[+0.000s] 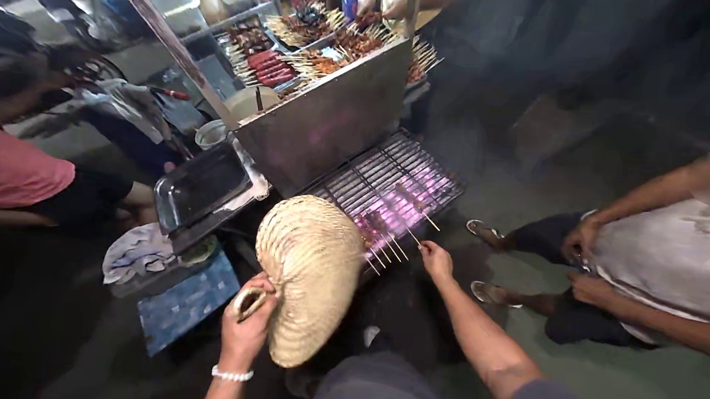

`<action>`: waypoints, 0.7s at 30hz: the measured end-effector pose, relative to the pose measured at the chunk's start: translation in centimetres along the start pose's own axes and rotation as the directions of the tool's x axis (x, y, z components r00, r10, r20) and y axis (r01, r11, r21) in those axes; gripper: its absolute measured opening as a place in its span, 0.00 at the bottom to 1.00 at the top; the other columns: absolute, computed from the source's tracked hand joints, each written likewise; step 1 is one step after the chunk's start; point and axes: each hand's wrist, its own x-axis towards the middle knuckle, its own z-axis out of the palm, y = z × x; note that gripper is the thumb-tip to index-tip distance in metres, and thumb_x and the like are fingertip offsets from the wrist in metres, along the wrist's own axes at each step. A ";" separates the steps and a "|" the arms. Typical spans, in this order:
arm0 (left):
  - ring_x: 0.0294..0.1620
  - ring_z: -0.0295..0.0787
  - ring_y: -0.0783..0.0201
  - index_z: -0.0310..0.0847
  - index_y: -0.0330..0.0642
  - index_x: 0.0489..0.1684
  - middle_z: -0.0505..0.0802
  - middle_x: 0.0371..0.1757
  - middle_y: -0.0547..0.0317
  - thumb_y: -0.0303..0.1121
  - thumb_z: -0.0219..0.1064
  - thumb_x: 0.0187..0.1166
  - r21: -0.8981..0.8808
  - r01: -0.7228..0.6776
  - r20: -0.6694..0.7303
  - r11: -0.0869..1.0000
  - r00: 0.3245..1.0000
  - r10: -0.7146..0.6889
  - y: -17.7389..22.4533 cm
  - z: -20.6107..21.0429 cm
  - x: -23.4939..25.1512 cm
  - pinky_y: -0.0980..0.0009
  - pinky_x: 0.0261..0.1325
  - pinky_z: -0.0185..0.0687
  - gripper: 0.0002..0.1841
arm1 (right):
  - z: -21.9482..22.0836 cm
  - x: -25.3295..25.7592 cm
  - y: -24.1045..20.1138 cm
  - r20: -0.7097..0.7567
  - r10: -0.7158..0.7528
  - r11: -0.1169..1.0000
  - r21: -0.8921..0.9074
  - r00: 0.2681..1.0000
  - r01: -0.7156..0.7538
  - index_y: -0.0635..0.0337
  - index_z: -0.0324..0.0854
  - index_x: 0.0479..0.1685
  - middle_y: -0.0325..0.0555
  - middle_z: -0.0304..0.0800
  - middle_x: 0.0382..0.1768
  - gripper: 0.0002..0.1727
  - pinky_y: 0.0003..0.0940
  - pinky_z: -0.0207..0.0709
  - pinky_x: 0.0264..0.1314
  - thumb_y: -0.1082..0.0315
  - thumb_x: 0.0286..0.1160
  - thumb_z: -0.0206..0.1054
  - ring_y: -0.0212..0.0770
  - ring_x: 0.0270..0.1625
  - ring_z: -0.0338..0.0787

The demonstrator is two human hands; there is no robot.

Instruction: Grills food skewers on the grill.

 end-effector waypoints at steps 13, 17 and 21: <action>0.72 0.85 0.59 0.89 0.40 0.39 0.91 0.64 0.48 0.24 0.68 0.66 0.260 -0.129 0.106 0.957 0.989 0.104 0.4 3.9 -0.2 0.65 0.74 0.81 0.07 | 3.0 -1.8 -2.1 0.151 -0.027 0.987 -0.150 0.988 0.050 0.51 0.89 0.63 0.54 0.96 0.53 0.17 0.63 0.81 0.65 0.56 0.87 0.63 0.58 0.59 0.93; 0.70 0.86 0.60 0.87 0.37 0.38 0.93 0.59 0.50 0.21 0.70 0.66 0.123 -0.061 0.101 0.990 0.994 0.049 0.3 3.7 -0.5 0.64 0.76 0.81 0.07 | 2.2 -1.5 -2.1 0.052 -0.039 0.982 -0.184 0.998 0.048 0.50 0.91 0.61 0.55 0.97 0.52 0.17 0.64 0.80 0.64 0.56 0.89 0.60 0.59 0.59 0.94; 0.71 0.85 0.60 0.89 0.40 0.39 0.91 0.63 0.50 0.24 0.69 0.66 0.231 -0.095 0.088 0.968 0.993 0.077 0.3 3.4 -1.0 0.65 0.73 0.82 0.07 | 1.5 -1.6 -1.9 0.007 -0.090 0.970 -0.224 0.996 0.089 0.51 0.90 0.62 0.53 0.94 0.59 0.17 0.65 0.81 0.62 0.57 0.88 0.61 0.59 0.60 0.93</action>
